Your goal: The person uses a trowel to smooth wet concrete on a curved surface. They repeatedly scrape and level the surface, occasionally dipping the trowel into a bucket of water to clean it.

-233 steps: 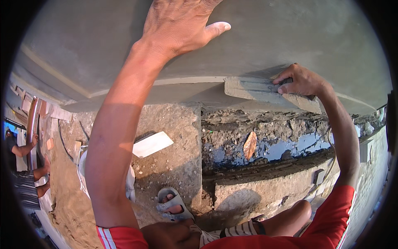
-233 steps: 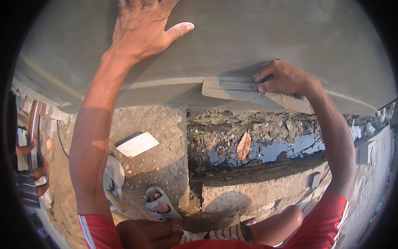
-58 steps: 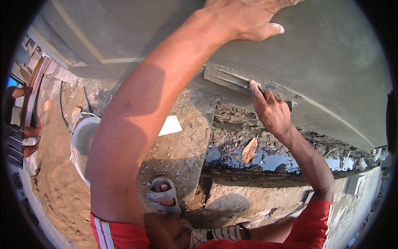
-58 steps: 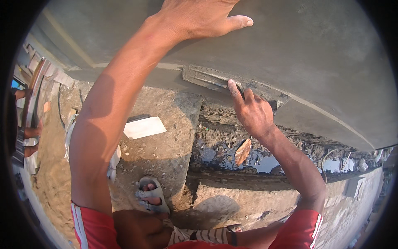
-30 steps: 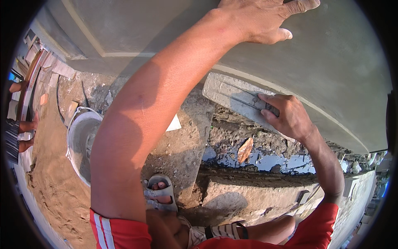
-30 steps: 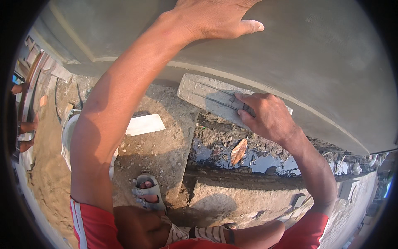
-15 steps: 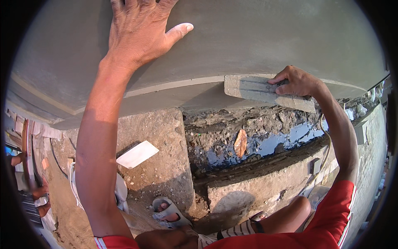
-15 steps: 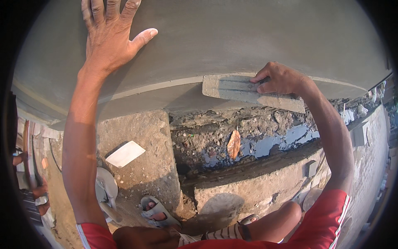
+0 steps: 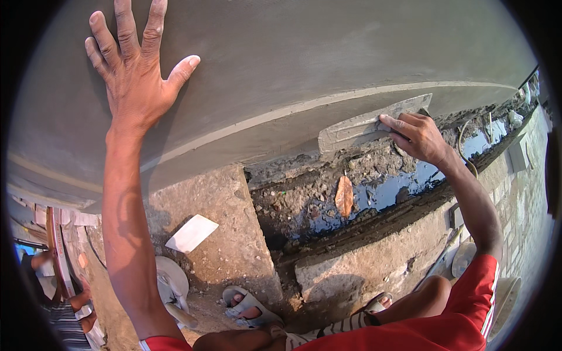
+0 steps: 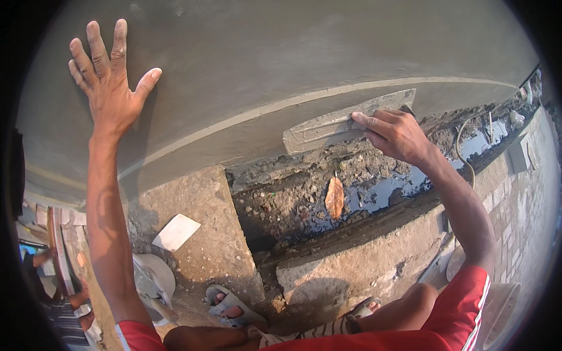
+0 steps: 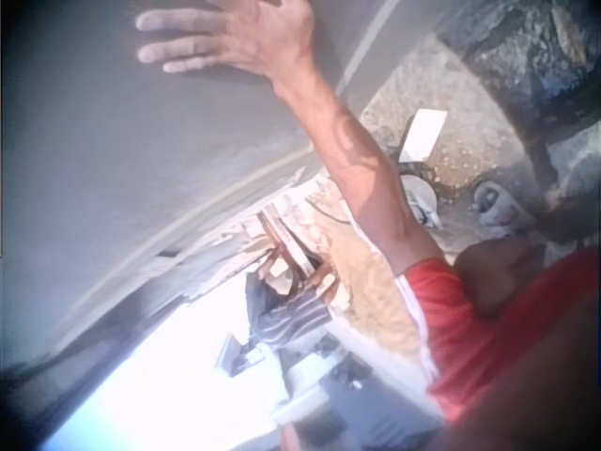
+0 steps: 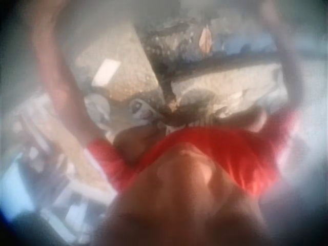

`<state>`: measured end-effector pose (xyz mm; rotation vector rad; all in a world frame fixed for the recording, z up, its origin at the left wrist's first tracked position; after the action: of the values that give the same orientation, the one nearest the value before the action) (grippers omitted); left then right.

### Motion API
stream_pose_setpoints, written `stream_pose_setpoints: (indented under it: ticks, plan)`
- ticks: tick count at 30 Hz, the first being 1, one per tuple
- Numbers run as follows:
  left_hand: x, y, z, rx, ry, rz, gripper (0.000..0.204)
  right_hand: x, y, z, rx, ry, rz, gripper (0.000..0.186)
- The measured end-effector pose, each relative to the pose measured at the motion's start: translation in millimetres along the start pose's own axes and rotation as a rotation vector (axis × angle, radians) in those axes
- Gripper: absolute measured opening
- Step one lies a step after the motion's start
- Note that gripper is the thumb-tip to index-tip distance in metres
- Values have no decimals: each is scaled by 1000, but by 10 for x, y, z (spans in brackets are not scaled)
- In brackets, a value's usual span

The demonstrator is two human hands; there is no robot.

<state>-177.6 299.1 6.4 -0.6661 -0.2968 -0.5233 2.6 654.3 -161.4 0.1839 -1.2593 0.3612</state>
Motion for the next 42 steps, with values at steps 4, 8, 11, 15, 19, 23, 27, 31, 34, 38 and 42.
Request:
stream_pose_setpoints:
  ticks: [4,8,11,15,19,23,27,31,34,38,42]
  plan:
    - [27,-15,6,-10,-20,18,97,-600,41,357,58,148,-111,79]
    - [14,-13,12,-20,-29,41,97,-835,248,215,57,145,-143,84]
    - [12,-18,-1,-24,-14,42,96,-740,270,-20,108,169,-212,84]
    - [44,3,5,-9,50,45,87,-498,151,-103,226,251,-104,70]
    - [36,32,44,-23,-19,43,101,-514,371,109,16,215,-107,63]
    - [51,11,42,-18,-17,18,97,-658,475,-45,20,32,-275,61]
    - [31,-7,11,-29,18,21,96,-459,348,-409,-80,-151,-127,43]
    - [24,9,14,-23,18,18,95,94,30,-66,-141,-256,54,44]
    - [60,36,37,-17,8,8,94,336,-143,474,-151,-291,143,42]
    - [91,52,50,-17,8,1,94,304,-233,975,-167,-394,169,39]
    - [68,30,26,-22,11,-4,93,196,-165,1164,-234,-458,195,39]
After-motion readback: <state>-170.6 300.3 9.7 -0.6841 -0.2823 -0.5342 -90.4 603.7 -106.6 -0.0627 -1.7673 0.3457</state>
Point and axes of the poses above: each hand's wrist, its own z-axis towards the middle knuckle, its own x-axis out of the back of the hand, y = z × x, the point moved 7 cm from there along z, towards the middle knuckle, and after that the axes turned 2 degrees about z, right-handed, at the moved point
